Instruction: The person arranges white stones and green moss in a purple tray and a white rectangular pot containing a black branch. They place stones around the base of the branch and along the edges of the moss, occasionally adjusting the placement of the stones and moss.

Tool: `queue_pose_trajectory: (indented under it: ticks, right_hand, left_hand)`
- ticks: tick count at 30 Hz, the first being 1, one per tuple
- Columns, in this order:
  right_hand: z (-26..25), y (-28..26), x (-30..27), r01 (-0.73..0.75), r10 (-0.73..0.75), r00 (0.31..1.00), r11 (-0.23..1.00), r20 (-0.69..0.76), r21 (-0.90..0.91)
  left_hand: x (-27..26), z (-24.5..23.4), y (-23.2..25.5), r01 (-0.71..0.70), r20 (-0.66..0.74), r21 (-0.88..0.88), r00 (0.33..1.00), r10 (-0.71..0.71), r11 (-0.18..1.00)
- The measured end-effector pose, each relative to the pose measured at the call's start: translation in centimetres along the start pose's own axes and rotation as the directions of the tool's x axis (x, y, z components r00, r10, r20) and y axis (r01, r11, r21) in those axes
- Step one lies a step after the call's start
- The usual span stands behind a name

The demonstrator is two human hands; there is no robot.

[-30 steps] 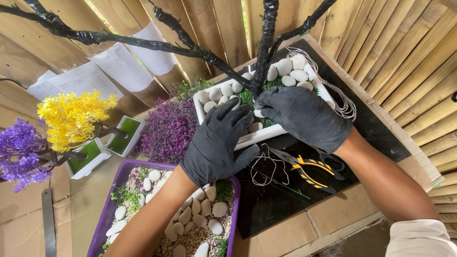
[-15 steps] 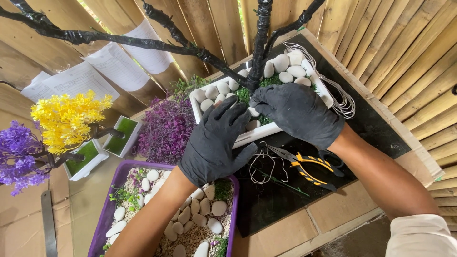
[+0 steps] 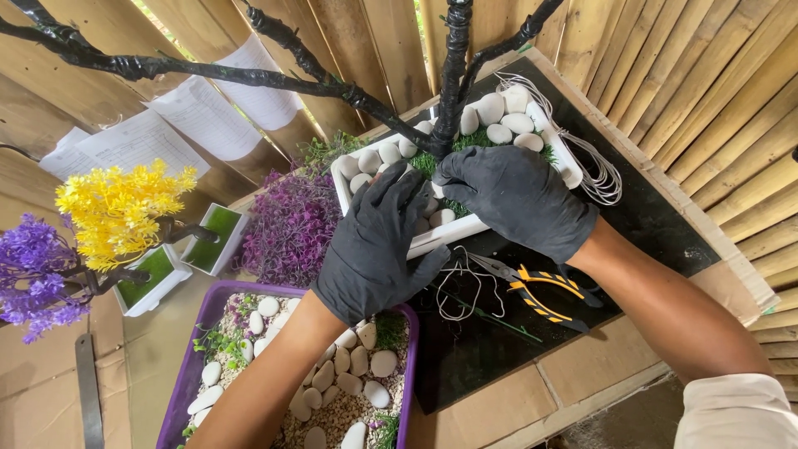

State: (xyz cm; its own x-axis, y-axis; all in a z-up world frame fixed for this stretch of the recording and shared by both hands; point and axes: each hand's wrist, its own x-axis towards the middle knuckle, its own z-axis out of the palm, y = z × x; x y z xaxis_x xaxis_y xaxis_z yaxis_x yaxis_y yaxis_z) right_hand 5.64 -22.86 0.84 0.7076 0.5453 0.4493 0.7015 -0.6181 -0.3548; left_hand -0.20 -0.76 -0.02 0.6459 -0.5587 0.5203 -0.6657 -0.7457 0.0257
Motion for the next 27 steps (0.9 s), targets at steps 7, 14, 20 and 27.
queue_pose_trajectory:
  ticks: [7, 14, 20, 27]
  right_hand:
    - [-1.9, -0.1, 0.3, 0.012, -0.012, 1.000, 0.992, 0.000, 0.123]
    - [-4.2, 0.0, 0.4, 0.015, -0.006, 0.999, 0.978, -0.043, 0.208]
    - [-4.5, -0.4, 0.9, -0.037, 0.035, 0.999, 0.957, 0.011, 0.286]
    - [-3.9, -0.1, 0.7, -0.086, 0.072, 0.996, 0.946, 0.056, 0.313]
  left_hand:
    - [0.7, -0.6, 0.5, -0.016, -0.021, -0.057, 1.000, 0.014, 0.998]
    - [1.1, -1.1, 0.4, -0.033, 0.045, 0.014, 0.998, 0.032, 0.999]
    - [0.9, -0.7, 0.3, 0.015, 0.077, -0.022, 0.997, -0.014, 1.000]
    - [0.7, -0.6, 0.5, 0.035, 0.086, -0.036, 0.996, -0.031, 0.999]
